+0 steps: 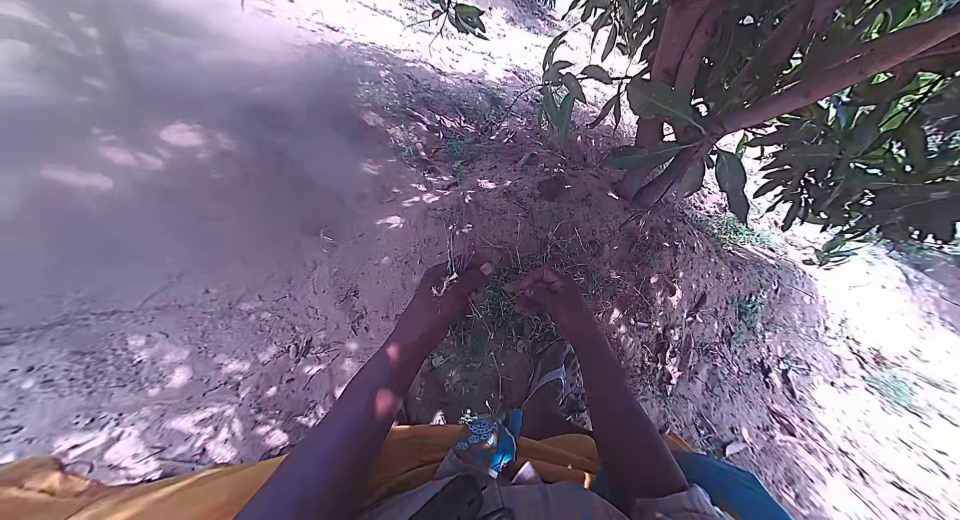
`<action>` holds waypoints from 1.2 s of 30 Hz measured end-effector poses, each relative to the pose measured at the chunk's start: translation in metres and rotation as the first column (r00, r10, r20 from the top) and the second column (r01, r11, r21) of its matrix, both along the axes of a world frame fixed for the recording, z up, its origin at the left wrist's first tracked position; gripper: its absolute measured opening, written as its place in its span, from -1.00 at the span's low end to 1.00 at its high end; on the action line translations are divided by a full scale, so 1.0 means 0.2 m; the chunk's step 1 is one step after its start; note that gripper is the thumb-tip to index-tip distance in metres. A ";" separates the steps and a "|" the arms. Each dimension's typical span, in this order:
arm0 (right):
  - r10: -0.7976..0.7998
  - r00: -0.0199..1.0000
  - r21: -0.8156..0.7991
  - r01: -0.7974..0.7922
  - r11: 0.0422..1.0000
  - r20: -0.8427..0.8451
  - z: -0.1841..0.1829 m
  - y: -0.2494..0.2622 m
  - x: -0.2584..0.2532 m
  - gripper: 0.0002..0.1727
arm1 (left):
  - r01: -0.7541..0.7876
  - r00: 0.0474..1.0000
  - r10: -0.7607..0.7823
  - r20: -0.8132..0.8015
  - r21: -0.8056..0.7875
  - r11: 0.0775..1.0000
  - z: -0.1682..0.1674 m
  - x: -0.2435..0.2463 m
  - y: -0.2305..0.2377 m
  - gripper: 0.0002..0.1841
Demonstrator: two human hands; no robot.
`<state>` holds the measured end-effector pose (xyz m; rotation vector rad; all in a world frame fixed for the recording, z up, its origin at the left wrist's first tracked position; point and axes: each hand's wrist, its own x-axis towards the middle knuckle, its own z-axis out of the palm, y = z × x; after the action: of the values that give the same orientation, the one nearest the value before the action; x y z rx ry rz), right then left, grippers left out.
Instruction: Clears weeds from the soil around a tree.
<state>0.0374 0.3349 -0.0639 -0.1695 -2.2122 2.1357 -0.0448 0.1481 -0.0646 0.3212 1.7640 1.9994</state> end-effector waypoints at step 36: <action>-0.217 0.789 0.789 -0.464 0.402 0.574 -0.70 -0.24 0.02 -0.38 | -0.348 0.936 0.341 -0.087 -0.073 0.935 0.08 -0.08 -0.12 -0.70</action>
<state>0.0424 0.2864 -0.2029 -0.6916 -3.4980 0.4974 -0.0608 0.1248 -0.0478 0.0569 2.0652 2.1583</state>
